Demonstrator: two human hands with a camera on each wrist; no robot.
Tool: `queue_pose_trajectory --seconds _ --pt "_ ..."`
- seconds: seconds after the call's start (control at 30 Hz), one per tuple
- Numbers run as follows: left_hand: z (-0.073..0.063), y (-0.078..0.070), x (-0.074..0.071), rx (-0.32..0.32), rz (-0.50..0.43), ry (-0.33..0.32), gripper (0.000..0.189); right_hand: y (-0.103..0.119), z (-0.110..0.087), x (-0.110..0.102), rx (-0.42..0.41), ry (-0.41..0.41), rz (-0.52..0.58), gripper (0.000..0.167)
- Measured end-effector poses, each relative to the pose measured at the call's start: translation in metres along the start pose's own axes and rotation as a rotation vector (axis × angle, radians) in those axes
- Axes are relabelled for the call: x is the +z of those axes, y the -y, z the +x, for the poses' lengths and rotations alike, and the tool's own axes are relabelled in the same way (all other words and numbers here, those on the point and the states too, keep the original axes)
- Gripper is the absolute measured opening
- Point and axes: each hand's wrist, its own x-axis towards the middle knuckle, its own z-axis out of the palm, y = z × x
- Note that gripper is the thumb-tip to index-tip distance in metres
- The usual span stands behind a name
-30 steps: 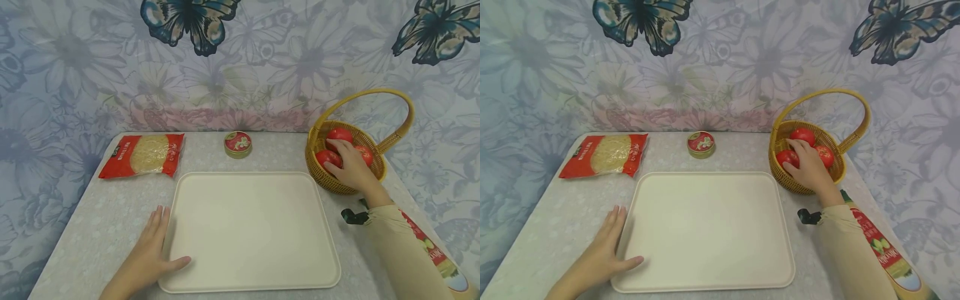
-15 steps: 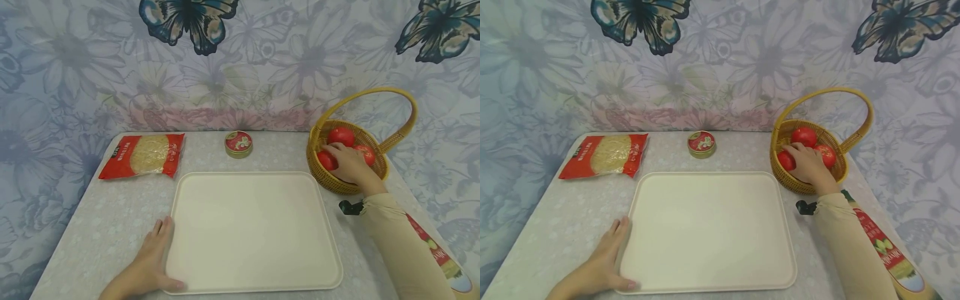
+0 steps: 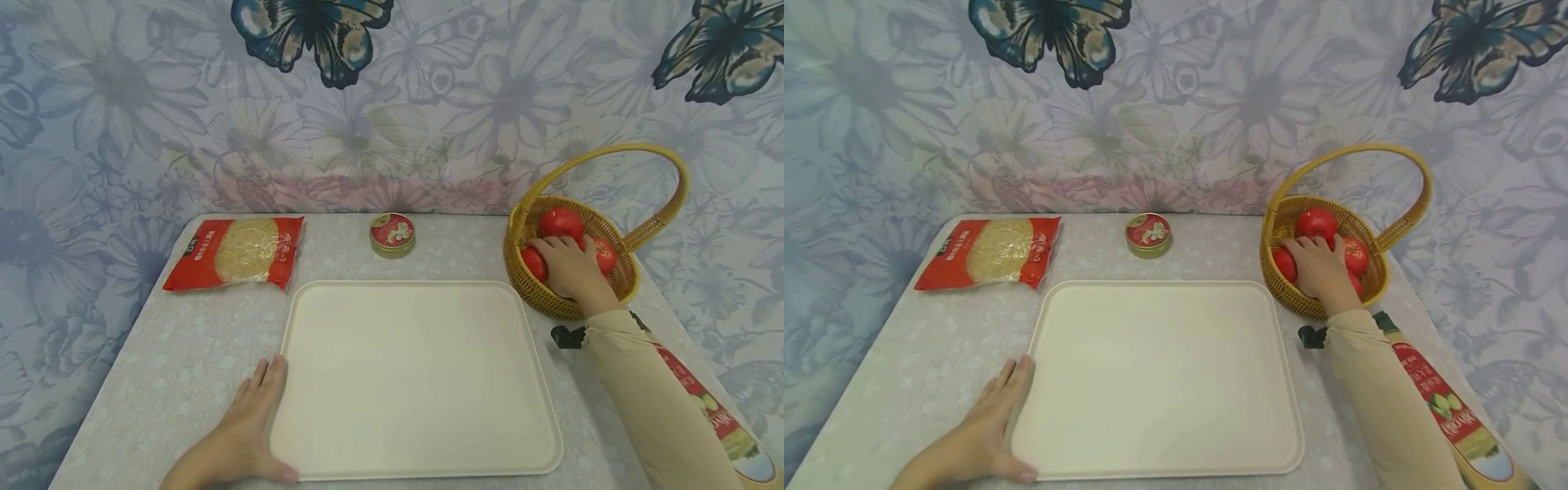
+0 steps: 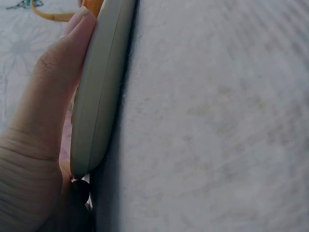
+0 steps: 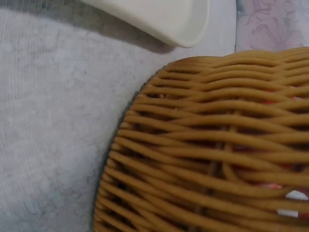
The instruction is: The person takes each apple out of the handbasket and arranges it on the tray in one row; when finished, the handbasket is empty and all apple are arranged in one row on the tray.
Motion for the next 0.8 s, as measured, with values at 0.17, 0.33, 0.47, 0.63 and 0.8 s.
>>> queue_pose_trajectory --seconds 0.17,0.33,0.47,0.63,0.8 --pt "0.003 -0.001 -0.003 -0.048 -0.021 0.054 0.163 -0.006 -0.001 0.001 0.036 -0.094 0.035 0.084" --pt "0.001 -0.001 -0.002 -0.020 -0.008 0.016 0.164 -0.011 -0.005 -0.002 0.054 -0.245 0.076 0.092" --pt "-0.001 0.000 0.001 0.028 -0.001 -0.038 0.165 -0.011 -0.012 -0.010 0.064 -0.362 0.130 0.089" --pt "-0.001 0.001 0.001 0.025 -0.009 -0.033 0.164 -0.006 -0.026 -0.020 0.115 -0.421 0.241 0.091" --pt "-0.001 0.001 0.001 0.004 -0.015 -0.004 0.164 0.006 -0.042 -0.025 0.132 -0.412 0.336 0.100"
